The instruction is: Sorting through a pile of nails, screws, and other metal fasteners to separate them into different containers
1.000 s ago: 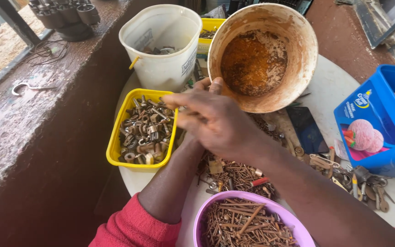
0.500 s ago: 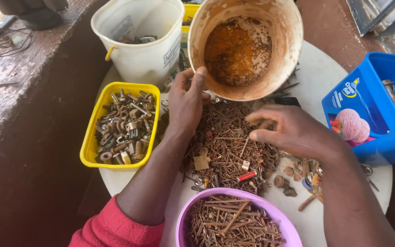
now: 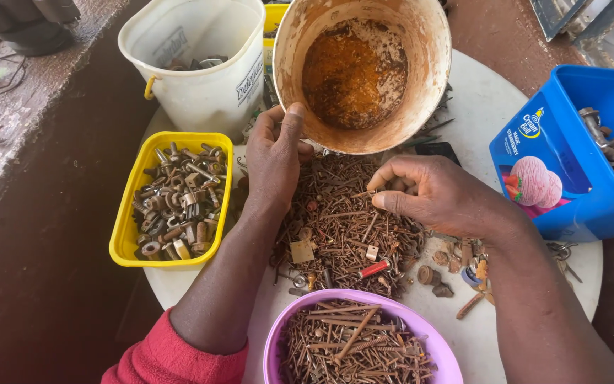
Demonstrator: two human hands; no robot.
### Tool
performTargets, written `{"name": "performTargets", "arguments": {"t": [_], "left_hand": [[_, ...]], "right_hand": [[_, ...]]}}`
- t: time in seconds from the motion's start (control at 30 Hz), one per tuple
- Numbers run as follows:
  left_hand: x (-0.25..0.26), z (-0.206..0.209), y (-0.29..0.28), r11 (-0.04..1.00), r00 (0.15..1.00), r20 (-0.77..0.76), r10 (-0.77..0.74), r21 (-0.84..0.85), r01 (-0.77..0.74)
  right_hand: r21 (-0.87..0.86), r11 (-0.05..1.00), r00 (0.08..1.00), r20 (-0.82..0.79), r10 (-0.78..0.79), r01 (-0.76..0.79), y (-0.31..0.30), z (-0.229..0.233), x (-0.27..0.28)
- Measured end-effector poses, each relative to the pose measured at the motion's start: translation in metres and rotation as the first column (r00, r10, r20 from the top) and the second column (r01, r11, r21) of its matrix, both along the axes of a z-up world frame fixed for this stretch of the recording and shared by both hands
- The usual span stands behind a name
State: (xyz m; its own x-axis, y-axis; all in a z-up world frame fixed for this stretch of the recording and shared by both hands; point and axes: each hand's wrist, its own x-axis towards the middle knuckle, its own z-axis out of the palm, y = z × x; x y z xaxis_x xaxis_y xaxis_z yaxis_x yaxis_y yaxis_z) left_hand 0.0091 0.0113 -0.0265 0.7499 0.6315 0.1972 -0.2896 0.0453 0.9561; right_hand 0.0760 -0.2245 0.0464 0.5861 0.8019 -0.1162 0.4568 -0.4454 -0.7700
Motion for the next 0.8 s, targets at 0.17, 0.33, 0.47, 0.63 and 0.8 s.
{"name": "performTargets", "arguments": {"t": [0.17, 0.33, 0.47, 0.63, 0.8], "left_hand": [[0.002, 0.000, 0.002, 1.000, 1.000, 0.011, 0.017, -0.021, -0.017], [0.004, -0.002, 0.001, 0.999, 1.000, 0.010, 0.021, -0.033, -0.020], [0.005, -0.005, 0.002, 1.000, 1.000, 0.019, 0.008, -0.022, -0.008], [0.002, -0.001, 0.002, 1.000, 1.000, 0.017, 0.007, -0.020, -0.007], [0.000, 0.003, 0.001, 1.000, 1.000, 0.020, 0.016, -0.013, -0.015]], "right_hand": [[0.029, 1.000, 0.995, -0.095, 0.012, -0.009, -0.007, -0.009, -0.007], [0.160, 0.986, 0.991, -0.120, 0.061, -0.041, -0.010, -0.022, 0.001], [0.280, 0.956, 0.917, -0.399, 0.030, 0.090, -0.008, -0.022, 0.000], [0.435, 0.881, 0.784, -0.605, 0.135, 0.184, -0.005, -0.043, 0.008], [0.407, 0.905, 0.694, -0.687, 0.216, 0.121, -0.001, -0.043, 0.000]]}}
